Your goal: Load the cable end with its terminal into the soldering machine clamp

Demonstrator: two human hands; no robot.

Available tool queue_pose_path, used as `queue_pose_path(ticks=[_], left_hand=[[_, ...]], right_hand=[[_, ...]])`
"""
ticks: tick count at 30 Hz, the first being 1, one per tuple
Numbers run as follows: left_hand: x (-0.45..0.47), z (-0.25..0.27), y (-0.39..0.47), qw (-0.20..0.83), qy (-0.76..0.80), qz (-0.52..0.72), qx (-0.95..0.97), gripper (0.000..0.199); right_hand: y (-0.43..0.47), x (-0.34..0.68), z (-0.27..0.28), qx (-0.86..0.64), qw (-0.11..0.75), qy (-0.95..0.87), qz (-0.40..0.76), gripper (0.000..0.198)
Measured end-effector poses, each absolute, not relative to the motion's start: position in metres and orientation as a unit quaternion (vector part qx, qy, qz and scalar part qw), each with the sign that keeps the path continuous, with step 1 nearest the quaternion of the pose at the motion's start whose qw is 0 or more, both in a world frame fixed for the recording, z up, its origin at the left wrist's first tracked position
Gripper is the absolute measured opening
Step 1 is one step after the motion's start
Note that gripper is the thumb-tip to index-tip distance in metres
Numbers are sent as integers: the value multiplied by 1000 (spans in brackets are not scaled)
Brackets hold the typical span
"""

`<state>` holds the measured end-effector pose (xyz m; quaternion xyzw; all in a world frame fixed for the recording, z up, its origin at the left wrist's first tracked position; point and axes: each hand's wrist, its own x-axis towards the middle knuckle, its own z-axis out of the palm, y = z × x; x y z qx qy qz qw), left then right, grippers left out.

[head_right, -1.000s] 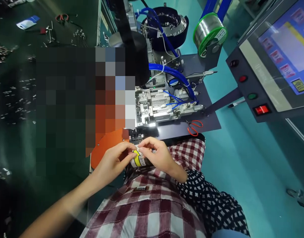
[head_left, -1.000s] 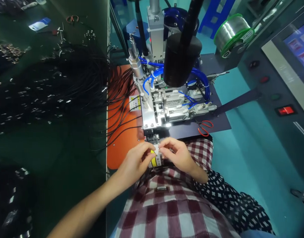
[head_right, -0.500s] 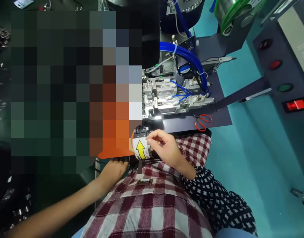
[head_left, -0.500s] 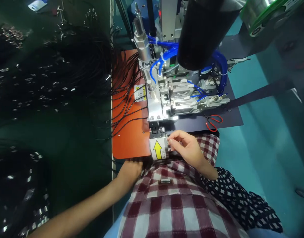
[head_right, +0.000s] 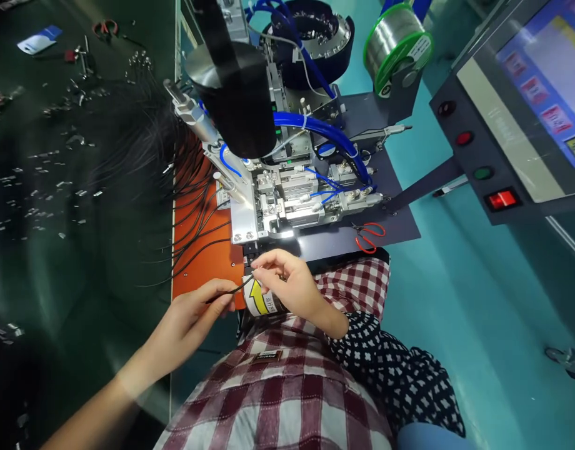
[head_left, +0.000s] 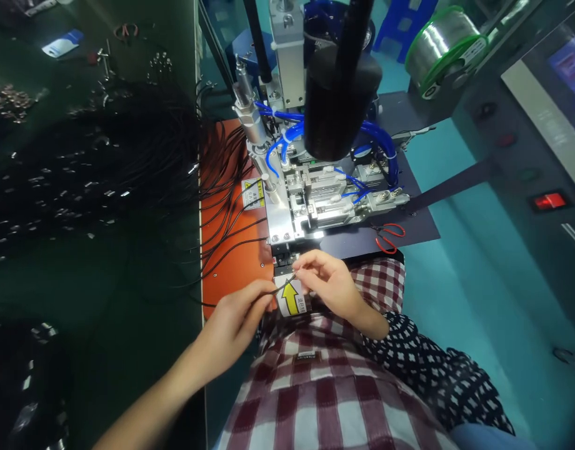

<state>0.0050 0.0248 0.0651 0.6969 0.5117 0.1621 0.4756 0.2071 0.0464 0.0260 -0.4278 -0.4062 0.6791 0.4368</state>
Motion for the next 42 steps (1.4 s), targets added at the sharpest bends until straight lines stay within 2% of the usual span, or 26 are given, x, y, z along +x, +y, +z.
queue_pose_path(ticks=[6,10,14,18,20,26,32,42], left_hand=[[33,68,39,484,521,188,678,15],[37,61,43,548,536,250,592,19],[37,55,42,602,536,259,532,21],[37,53,43,580,534,265,556,19],[36,53,46,579,526,259,567,19],[34,52,50,668,473,186,543,20],[44,51,48,650,534,265,471,19],[43,46,51,689,536,278,400,24]], right_hand=[[48,212,22,-449,440,-417,656,16],[51,224,18,-447,447,-387,671,21],[52,226,19,-434,441,-406,672,22],[53,221,21,-415,436,-421,678,18],[56,222,23,-400,422,-438,685,16],[70,237,26,-322,369,-588,643,14],[65,234,23,-438,416,-443,663,20],[49,221,9,-405,400,-342,748,29]])
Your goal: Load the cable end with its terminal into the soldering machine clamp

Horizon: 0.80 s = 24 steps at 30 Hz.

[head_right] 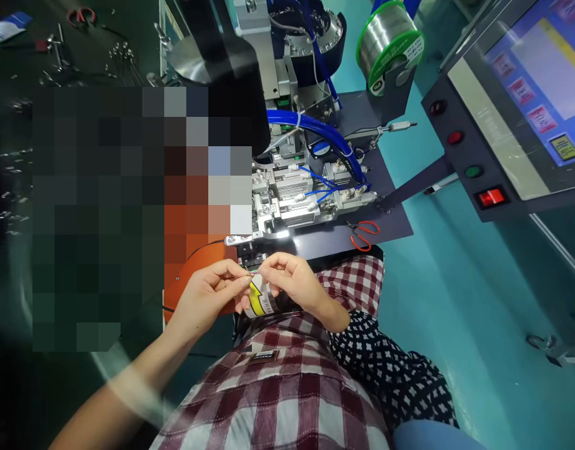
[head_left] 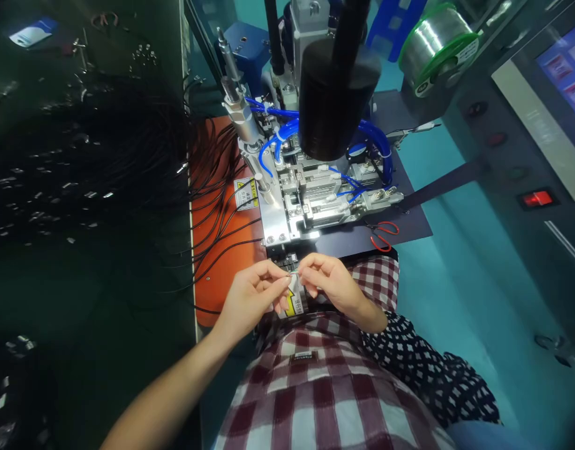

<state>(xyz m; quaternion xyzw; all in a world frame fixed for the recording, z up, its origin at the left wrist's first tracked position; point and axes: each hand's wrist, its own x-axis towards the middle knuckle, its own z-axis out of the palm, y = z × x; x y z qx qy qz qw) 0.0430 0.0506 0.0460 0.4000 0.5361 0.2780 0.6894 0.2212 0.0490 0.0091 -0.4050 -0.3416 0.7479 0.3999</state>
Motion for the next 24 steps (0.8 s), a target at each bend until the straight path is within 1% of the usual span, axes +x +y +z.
queue_pose_path(ticks=[9,15,20,24], left_hand=[[42,42,49,697,527,281,397,24],[41,35,47,697,514,310,393,24],[42,32,47,718,495,313,375,19],[42,31,48,724,492,321,361,26]], right_hand=[[52,221,6,-411,397,-339,747,27],[44,213,5,-438,424,-405,681,23],[41,208,2,-452,434,-428,652,23],[42,207,1,-456,433,-463,624,20]])
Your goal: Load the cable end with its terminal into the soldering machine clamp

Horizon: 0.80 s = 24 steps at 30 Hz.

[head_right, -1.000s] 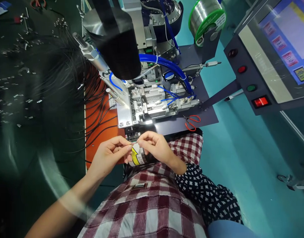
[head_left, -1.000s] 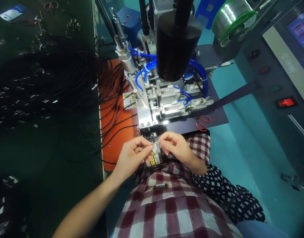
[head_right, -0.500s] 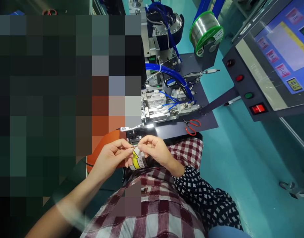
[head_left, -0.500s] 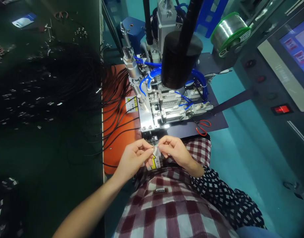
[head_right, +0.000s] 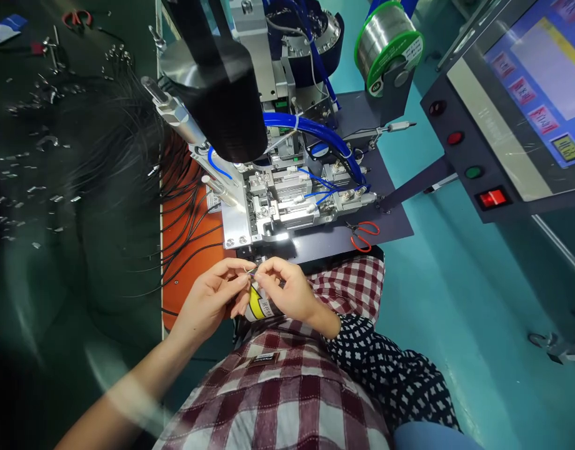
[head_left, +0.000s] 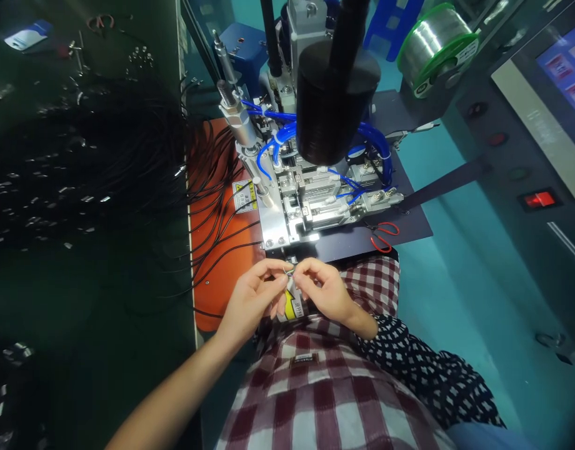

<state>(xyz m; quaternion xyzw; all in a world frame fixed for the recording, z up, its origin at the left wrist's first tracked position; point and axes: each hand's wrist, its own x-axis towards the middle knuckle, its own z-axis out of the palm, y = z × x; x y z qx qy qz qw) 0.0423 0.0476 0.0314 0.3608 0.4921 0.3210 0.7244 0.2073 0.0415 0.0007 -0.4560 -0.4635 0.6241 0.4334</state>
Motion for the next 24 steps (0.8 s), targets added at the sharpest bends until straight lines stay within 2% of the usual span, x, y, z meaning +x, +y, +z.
queue_pose_path(ticks=[7,15,24], left_hand=[[46,27,43,685,527,362,349,18],[49,21,41,695,511,377,336,13],[48,20,39,680,534,381,328,19]], right_hand=[[42,208,-2,-460,434,-517,577,15],[44,208,-2,-459,436,-523,571,12],[42,208,4,-464,410,-607,498,7]])
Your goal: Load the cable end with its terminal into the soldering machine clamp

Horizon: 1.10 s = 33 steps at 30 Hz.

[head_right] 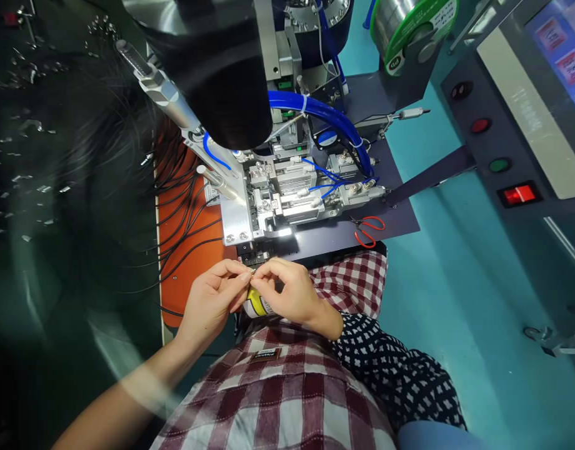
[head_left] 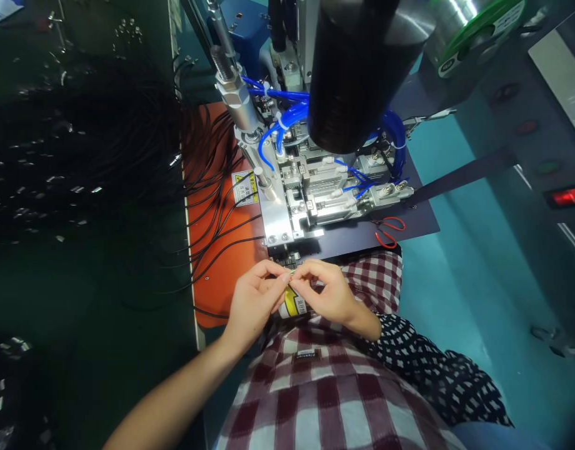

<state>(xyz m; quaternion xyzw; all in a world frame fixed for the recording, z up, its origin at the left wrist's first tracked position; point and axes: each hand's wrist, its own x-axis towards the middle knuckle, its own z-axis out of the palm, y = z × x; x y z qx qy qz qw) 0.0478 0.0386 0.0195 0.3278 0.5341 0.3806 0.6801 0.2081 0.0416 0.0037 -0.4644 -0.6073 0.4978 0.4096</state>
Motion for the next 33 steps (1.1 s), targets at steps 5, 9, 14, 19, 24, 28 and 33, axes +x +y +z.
queue_pose_path(ticks=[5,9,14,19,24,28,33], left_hand=[[50,22,38,684,538,362,334,21],[49,22,37,689,536,355,334,20],[47,25,37,690,540,348,332,19],[50,30,36,651,560,365,358,16],[52,27,36,559,564,379,475,8],[52,30,35,555,558,357,504,7],[52,36,38,608,565,350,434,14]], right_hand=[[46,215,6,-485,430,-560,516,7],[47,213,3,-487,441,-537,529,6],[44,209,1,-485,440,-553,515,11],[38,213,6,-488,420,-704,300,11],[45,221,25,-440,299,-837,127,17],[59,230,41,-448,235,-831,231,18],[78,237,38,-458,220,-686,520,10]])
